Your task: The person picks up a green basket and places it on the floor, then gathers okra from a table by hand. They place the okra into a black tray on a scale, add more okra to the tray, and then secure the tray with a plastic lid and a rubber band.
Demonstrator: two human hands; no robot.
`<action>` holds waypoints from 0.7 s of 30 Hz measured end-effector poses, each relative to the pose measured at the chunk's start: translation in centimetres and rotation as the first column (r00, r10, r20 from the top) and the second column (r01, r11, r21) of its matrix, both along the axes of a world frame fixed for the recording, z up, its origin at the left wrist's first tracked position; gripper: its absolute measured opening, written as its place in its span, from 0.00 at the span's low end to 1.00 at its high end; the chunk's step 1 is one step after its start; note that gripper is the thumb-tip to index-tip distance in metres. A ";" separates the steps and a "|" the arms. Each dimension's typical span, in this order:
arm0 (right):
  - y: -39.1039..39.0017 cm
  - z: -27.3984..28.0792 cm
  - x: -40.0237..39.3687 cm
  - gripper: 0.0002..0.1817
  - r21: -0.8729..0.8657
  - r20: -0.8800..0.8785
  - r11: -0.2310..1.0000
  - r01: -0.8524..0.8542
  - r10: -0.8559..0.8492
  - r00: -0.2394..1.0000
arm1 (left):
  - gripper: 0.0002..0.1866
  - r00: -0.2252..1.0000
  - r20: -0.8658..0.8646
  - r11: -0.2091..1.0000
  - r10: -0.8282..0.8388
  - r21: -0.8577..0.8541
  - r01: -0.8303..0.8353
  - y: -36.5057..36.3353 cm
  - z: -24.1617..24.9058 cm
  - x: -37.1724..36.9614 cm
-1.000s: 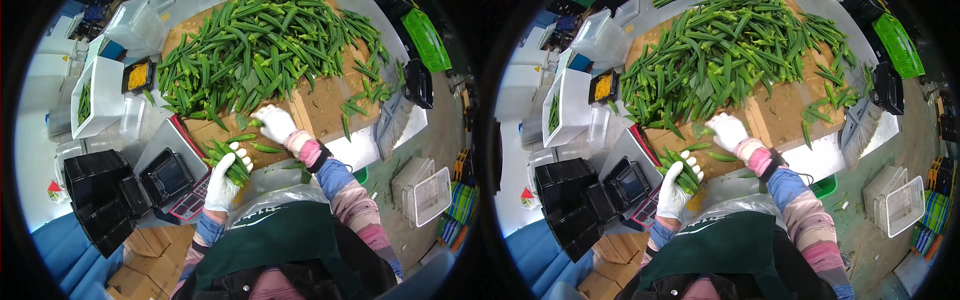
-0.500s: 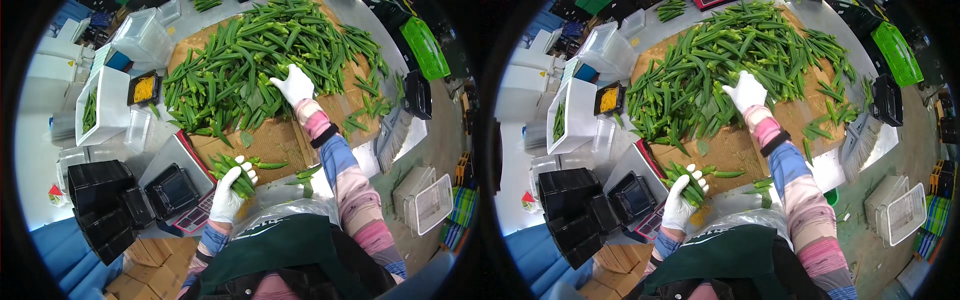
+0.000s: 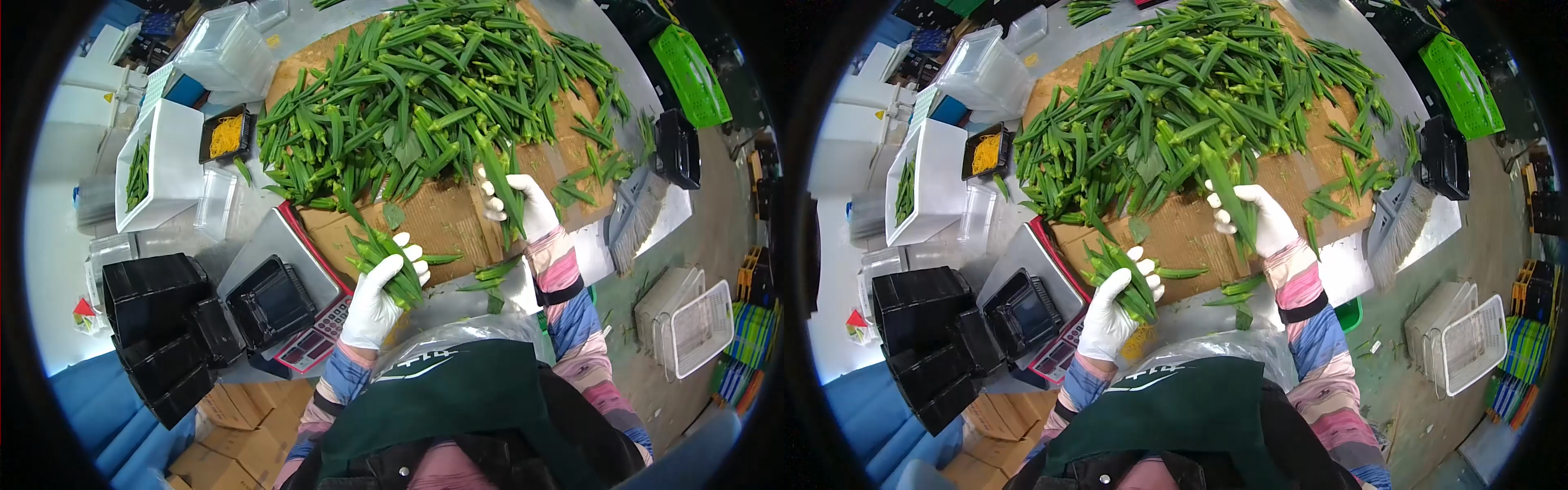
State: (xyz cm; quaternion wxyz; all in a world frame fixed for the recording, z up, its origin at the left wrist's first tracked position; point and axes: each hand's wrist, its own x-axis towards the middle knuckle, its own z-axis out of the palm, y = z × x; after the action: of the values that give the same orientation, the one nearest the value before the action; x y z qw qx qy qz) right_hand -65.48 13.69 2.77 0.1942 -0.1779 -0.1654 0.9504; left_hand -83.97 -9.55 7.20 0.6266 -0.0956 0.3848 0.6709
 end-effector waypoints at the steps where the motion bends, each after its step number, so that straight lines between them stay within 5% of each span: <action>1: -0.5 -0.1 0.1 0.27 -0.026 -0.032 1.000 0.002 -0.003 0.999 | 0.29 1.000 -0.002 1.000 -0.007 0.008 0.007 0.2 0.1 0.2; 5: -2.6 0.1 0.0 0.28 -0.121 0.006 0.993 -0.010 0.011 1.000 | 0.28 0.999 0.040 0.999 -0.015 0.041 0.013 0.4 0.4 0.7; 9: -4.0 1.1 -0.2 0.32 0.039 0.091 0.996 -0.076 0.072 0.993 | 0.30 0.997 0.055 0.996 -0.047 0.083 0.043 0.4 0.7 1.1; 16: -5.4 1.8 -0.8 0.36 0.010 -0.104 0.998 -0.058 0.059 0.993 | 0.31 0.997 0.024 0.992 -0.068 0.112 0.065 0.4 0.3 1.2; 21: -5.9 1.8 -0.5 0.31 0.061 0.128 0.994 -0.093 0.085 0.988 | 0.27 0.998 0.002 0.995 -0.056 0.085 0.055 1.1 0.6 1.5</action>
State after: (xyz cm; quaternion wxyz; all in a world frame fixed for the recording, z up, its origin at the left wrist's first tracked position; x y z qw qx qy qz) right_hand -65.96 7.82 4.53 0.1466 -0.2229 -0.2165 0.9391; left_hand -82.47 -8.40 7.80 0.6494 -0.0599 0.3571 0.6687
